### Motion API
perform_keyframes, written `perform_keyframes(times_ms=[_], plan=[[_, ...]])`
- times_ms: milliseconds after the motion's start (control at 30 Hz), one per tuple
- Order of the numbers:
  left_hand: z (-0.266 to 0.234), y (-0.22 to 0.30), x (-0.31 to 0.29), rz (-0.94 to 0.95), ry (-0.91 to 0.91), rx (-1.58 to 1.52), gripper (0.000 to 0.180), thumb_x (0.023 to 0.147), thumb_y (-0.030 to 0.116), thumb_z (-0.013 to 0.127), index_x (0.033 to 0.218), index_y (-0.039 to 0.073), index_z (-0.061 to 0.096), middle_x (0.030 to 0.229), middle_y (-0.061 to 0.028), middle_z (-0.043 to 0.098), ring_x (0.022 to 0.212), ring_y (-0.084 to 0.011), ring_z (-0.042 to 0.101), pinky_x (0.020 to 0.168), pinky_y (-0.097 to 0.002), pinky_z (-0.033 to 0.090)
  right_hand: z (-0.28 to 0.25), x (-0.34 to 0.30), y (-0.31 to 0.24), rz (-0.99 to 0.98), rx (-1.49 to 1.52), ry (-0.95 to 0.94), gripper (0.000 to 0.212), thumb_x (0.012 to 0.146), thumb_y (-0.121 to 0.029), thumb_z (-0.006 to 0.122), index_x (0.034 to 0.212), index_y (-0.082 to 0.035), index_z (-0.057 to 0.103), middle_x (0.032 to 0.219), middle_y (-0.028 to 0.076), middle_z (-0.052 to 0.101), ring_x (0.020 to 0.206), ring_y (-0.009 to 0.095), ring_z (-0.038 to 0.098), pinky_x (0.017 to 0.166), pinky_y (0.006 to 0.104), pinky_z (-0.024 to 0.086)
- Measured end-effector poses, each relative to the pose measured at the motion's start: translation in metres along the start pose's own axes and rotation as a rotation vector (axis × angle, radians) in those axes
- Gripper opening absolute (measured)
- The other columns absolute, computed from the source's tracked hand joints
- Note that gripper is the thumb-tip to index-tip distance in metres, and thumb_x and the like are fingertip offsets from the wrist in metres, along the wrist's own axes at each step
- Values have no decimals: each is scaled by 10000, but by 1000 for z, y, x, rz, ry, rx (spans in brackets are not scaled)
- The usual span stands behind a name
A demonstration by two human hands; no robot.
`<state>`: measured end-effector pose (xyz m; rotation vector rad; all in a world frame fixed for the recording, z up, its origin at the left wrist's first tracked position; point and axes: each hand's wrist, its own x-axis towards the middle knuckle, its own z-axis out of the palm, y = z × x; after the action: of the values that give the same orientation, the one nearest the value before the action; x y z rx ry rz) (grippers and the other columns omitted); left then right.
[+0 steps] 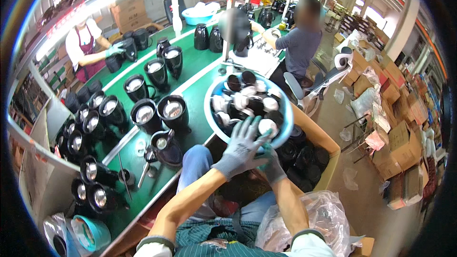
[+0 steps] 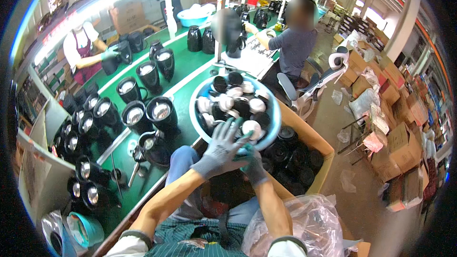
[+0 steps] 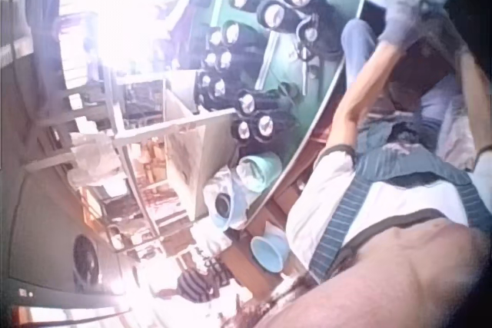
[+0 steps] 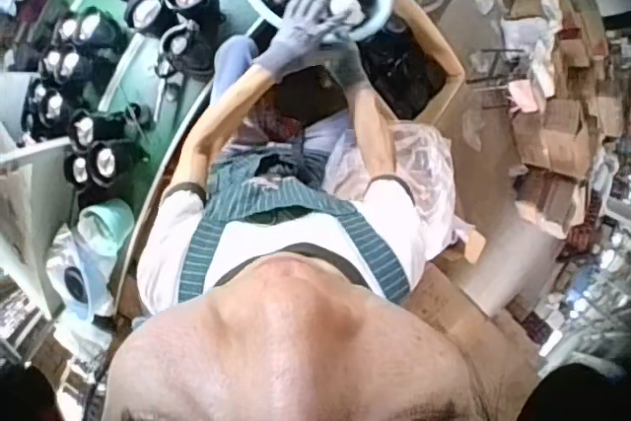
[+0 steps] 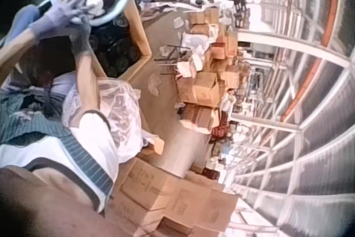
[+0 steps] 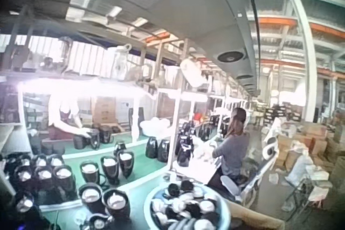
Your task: The person assembles black electric kettles by inserting a metal heating element into the base and screwing on a black lid. They handle the kettles one at a time, placing finished units on a green table and retrieving new ones from a cardboard box.
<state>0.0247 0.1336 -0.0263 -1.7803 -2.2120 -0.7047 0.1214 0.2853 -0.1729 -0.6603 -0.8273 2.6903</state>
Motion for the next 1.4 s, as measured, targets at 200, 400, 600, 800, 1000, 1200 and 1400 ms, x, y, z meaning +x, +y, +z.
perform_keyframes(times_ms=[200, 400, 600, 800, 1000, 1200, 1400], plan=[[-67, -29, -113, -74, 108, -378, 680, 794, 211, 769, 1421, 28, 577, 1485, -288, 489, 1354, -485, 487, 1140, -559, 385, 70, 159, 22, 8, 14, 192, 119, 893, -159, 648, 836, -56, 669, 849, 132, 709, 795, 305, 728, 755, 511, 658], [-53, -12, -202, -246, -57, -941, 578, 880, 120, 661, 1435, -4, 561, 1471, -256, 534, 1333, -402, 535, 1119, -436, 427, 99, 221, 42, 129, -114, 352, 140, 911, -166, 593, 906, -48, 668, 869, 150, 730, 844, 309, 733, 804, 523, 637], [-30, -46, -221, -102, -106, -1074, 546, 895, 223, 767, 1383, 30, 613, 1274, -167, 683, 1167, -341, 656, 1035, -425, 500, 91, 223, 48, 10, -221, 184, 291, 972, -429, 637, 1014, -141, 636, 1000, 122, 690, 967, 320, 664, 837, 561, 588], [-27, -68, -235, -138, -70, -1115, 466, 961, 270, 693, 1381, 81, 620, 1341, -151, 645, 1197, -339, 623, 1030, -429, 478, 73, 136, 116, -206, -438, 307, 640, 1056, -396, 574, 1569, -69, 375, 1405, 194, 573, 1110, 356, 677, 984, 467, 546], [-37, -74, -250, -75, 129, -1055, 468, 925, 192, 726, 1360, 50, 626, 1330, -174, 646, 1191, -354, 630, 1017, -441, 488, 83, 63, 94, -461, -699, 217, 540, 1058, -238, 603, 1544, -57, 450, 1356, 132, 632, 1039, 185, 681, 887, 317, 540], [-66, -92, -268, -241, 436, -777, 518, 825, 120, 737, 1321, 6, 639, 1325, -199, 661, 1185, -376, 656, 1004, -445, 517, 147, 20, 88, -300, -905, 146, 574, 1080, -336, 556, 1537, -10, 436, 1404, 174, 608, 1129, 233, 687, 999, 366, 541], [-91, -121, -265, -645, 563, -199, 641, 817, 198, 798, 1392, 16, 582, 1390, -218, 565, 1251, -400, 552, 1076, -493, 428, 178, 11, 101, -180, -875, 35, 531, 1063, -197, 598, 1532, 3, 451, 1408, 142, 605, 1146, 176, 653, 1006, 275, 507]])
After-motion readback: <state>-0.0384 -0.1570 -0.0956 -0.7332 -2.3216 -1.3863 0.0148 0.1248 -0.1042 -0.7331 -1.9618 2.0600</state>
